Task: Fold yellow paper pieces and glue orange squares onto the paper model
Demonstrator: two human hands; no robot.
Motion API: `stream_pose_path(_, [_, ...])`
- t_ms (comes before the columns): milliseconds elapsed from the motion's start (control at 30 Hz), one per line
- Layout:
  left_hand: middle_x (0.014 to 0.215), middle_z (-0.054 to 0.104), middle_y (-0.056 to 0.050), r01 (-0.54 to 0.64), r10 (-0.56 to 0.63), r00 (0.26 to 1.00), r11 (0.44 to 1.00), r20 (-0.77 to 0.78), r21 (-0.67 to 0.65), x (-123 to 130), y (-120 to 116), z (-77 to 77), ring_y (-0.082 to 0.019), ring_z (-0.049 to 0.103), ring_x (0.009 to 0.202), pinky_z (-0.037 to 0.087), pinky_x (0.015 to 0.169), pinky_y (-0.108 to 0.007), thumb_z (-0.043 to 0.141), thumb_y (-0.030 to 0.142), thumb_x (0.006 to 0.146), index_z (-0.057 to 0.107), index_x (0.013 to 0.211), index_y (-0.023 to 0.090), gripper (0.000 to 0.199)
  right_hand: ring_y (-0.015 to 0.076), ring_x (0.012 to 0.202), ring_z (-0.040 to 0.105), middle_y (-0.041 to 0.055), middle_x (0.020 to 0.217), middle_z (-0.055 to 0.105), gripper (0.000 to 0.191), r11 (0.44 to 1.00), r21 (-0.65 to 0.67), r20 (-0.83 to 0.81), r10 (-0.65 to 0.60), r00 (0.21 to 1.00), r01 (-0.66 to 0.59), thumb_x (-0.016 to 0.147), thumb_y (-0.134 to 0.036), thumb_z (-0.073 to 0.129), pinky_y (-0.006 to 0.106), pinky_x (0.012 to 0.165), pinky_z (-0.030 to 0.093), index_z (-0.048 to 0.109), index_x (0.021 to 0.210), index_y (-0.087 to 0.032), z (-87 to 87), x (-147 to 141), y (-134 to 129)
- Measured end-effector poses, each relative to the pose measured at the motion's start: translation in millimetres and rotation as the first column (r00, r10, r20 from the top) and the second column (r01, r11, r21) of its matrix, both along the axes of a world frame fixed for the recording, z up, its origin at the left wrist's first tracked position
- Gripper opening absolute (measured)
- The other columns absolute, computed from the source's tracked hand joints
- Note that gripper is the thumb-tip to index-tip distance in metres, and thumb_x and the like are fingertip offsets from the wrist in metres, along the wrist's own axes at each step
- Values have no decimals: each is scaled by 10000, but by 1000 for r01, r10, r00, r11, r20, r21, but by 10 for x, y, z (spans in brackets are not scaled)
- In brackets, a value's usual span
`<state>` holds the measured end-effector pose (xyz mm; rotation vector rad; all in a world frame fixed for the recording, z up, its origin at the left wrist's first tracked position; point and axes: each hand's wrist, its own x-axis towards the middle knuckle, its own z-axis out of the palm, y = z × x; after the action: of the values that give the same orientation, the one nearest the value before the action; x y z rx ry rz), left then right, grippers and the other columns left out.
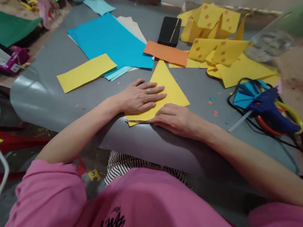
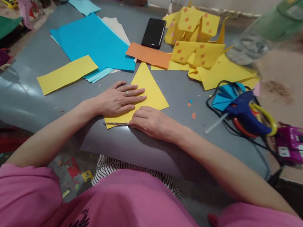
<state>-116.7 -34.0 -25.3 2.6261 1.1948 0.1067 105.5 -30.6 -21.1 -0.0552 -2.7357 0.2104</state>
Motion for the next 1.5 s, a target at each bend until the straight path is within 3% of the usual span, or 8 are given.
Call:
stream_pose_path(200, [1695,286,6,-1,1,1000,1000,-14,-12,-6,1,1,-255,247,1570,111,1241,-497,244,453,1040,352,1587,328,571,191,783,564,70,849,715,283,992,112,34,53,998,-57,1054,-159,429,330,743,502,706,993,-150,42,-14,-29])
stream_pose_path(333, [1693,292,2,3,-4,1000,1000,-7,-14,3,9,-22,-253,250,1569,107,1242,-502,249,447,1043,351,1588,323,568,190,793,577,65,864,725,287,993,111,63,31,998,-37,1057,-168,421,333,754,485,706,1025,-175,28,33,-49])
stream_pose_path(567, [1697,289,-18,-17,12,995,998,99,52,-84,-21,36,-297,229,1575,142,1247,-504,371,424,1034,443,1540,314,523,194,833,608,64,917,747,220,984,57,24,-173,985,172,1039,-237,512,333,777,457,727,1055,-188,-47,-17,-173])
stream_pose_path(667, [1637,420,-21,0,-7,992,998,129,56,-212,-138,130,-288,292,1553,171,1243,-477,351,421,1048,574,1436,306,462,196,810,589,67,889,742,223,966,123,13,-232,973,229,1026,-191,515,337,757,436,733,978,-185,-37,-6,-172])
stream_pose_path(767, [1580,502,-64,5,-6,996,1000,90,7,-311,-256,134,-289,372,1513,196,1221,-469,322,404,1056,595,1422,266,476,200,811,596,73,896,750,212,948,152,-16,-282,959,281,1022,-189,526,343,742,434,734,980,-180,-26,-2,-153])
stream_pose_path(1000, [1601,472,-56,-35,33,992,999,119,12,-362,-251,-25,-268,391,1500,156,1204,-445,355,460,1051,573,1442,314,471,196,841,637,69,926,769,205,967,65,-92,-240,967,246,1022,-207,549,326,768,500,739,1079,-157,-64,-68,-198])
stream_pose_path(1267, [1619,445,-42,-36,35,992,999,119,3,-384,-236,-52,-264,362,1515,130,1209,-433,357,483,1053,556,1460,322,481,236,921,641,128,1041,752,275,988,-50,32,-144,989,146,1022,-214,518,392,836,557,715,1198,-141,-10,9,-272])
stream_pose_path(1500, [1619,444,-46,-43,42,991,999,131,4,-381,-250,-48,-263,368,1513,134,1216,-436,373,462,1049,559,1456,327,467,231,942,639,129,1056,750,391,993,-55,63,-99,993,102,1031,-109,369,386,847,560,700,1237,-140,-28,2,-219])
